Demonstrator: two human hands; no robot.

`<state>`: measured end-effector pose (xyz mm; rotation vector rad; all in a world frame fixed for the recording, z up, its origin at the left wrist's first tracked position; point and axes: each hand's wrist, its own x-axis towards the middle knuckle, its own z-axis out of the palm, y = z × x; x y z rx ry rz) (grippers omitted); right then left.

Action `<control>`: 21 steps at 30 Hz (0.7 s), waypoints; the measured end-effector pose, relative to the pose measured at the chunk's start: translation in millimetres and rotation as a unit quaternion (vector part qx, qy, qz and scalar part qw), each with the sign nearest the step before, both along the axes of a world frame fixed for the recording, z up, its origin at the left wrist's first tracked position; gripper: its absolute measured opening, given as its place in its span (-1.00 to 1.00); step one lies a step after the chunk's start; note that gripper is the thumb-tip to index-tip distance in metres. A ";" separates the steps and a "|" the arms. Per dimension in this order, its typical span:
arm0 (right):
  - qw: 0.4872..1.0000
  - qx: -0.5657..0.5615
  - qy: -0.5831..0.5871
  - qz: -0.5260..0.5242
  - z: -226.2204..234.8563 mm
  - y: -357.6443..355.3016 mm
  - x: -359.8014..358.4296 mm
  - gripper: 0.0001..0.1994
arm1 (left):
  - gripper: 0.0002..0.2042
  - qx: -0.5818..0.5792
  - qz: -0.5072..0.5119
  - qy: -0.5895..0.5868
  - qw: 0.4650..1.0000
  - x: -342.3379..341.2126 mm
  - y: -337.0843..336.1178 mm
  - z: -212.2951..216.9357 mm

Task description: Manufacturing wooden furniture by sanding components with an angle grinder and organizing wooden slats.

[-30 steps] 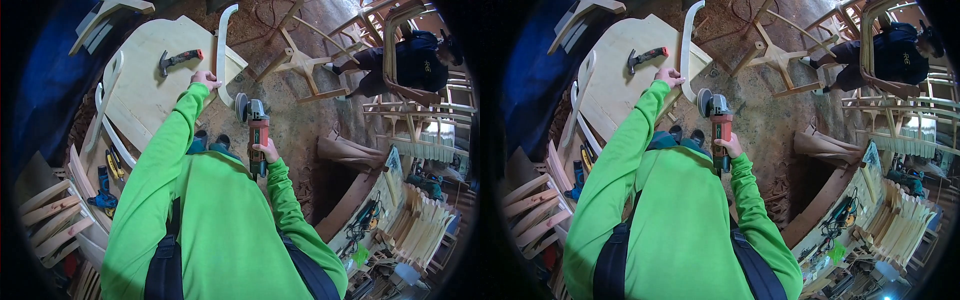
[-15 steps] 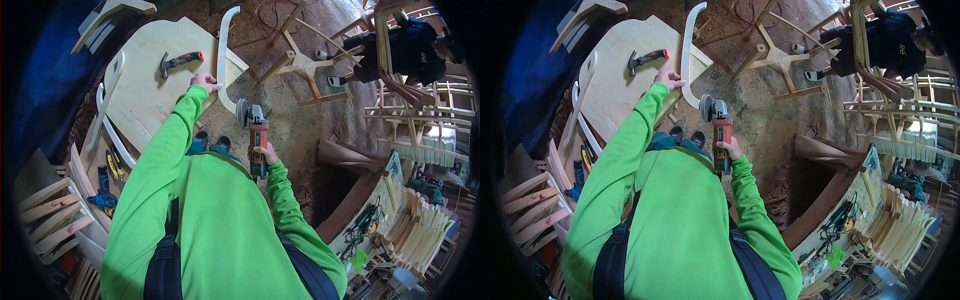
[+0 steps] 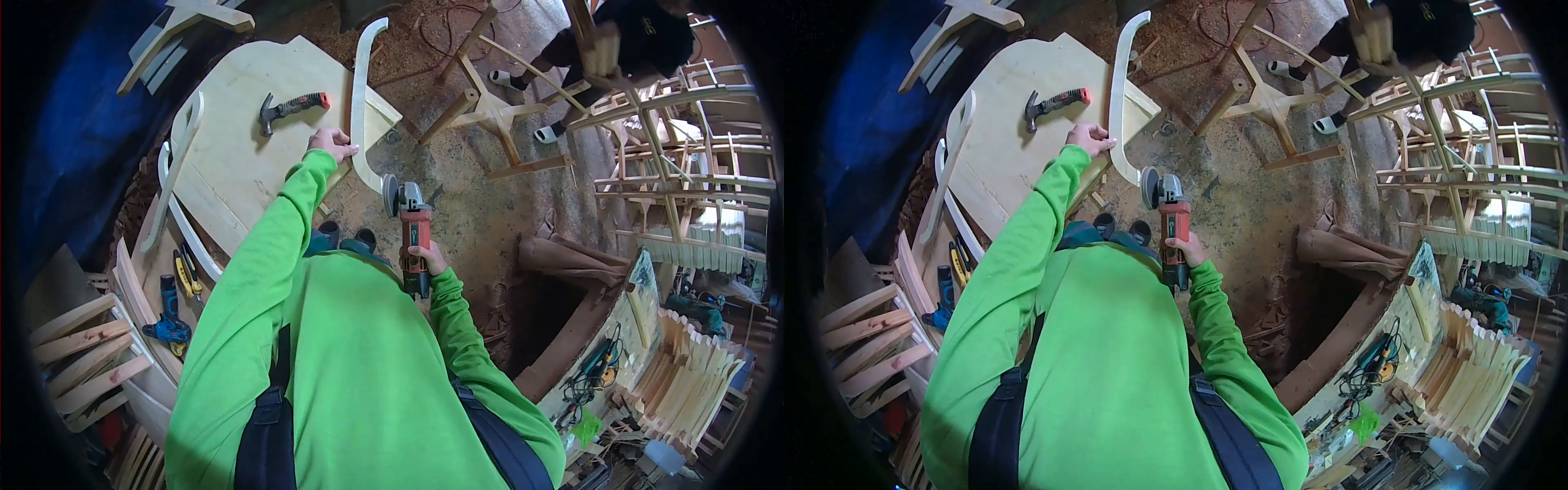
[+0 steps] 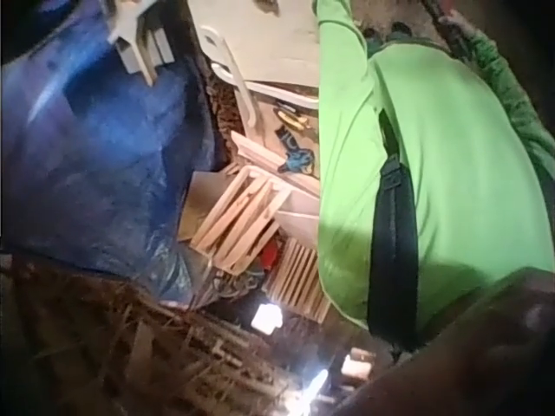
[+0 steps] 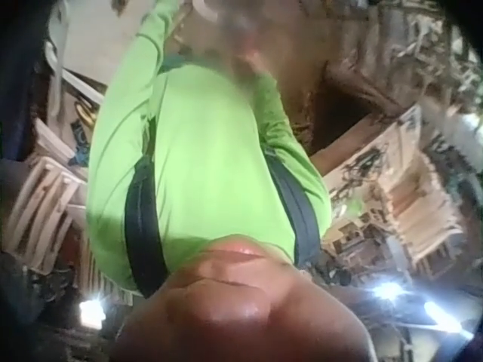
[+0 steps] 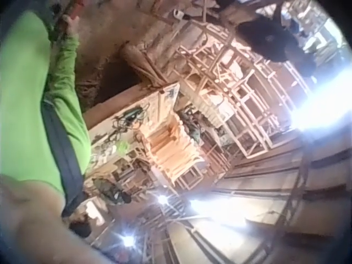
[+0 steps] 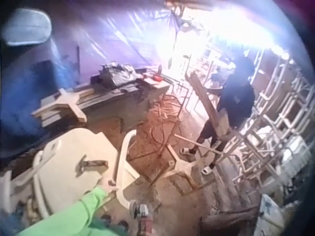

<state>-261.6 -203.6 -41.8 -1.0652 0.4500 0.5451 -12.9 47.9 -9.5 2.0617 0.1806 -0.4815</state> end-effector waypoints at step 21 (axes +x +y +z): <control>0.969 -0.046 -0.059 -0.235 58.0 -56.0 -80.9 -0.68 | -0.73 0.304 -0.062 -0.305 0.901 -93.8 -42.9 54.1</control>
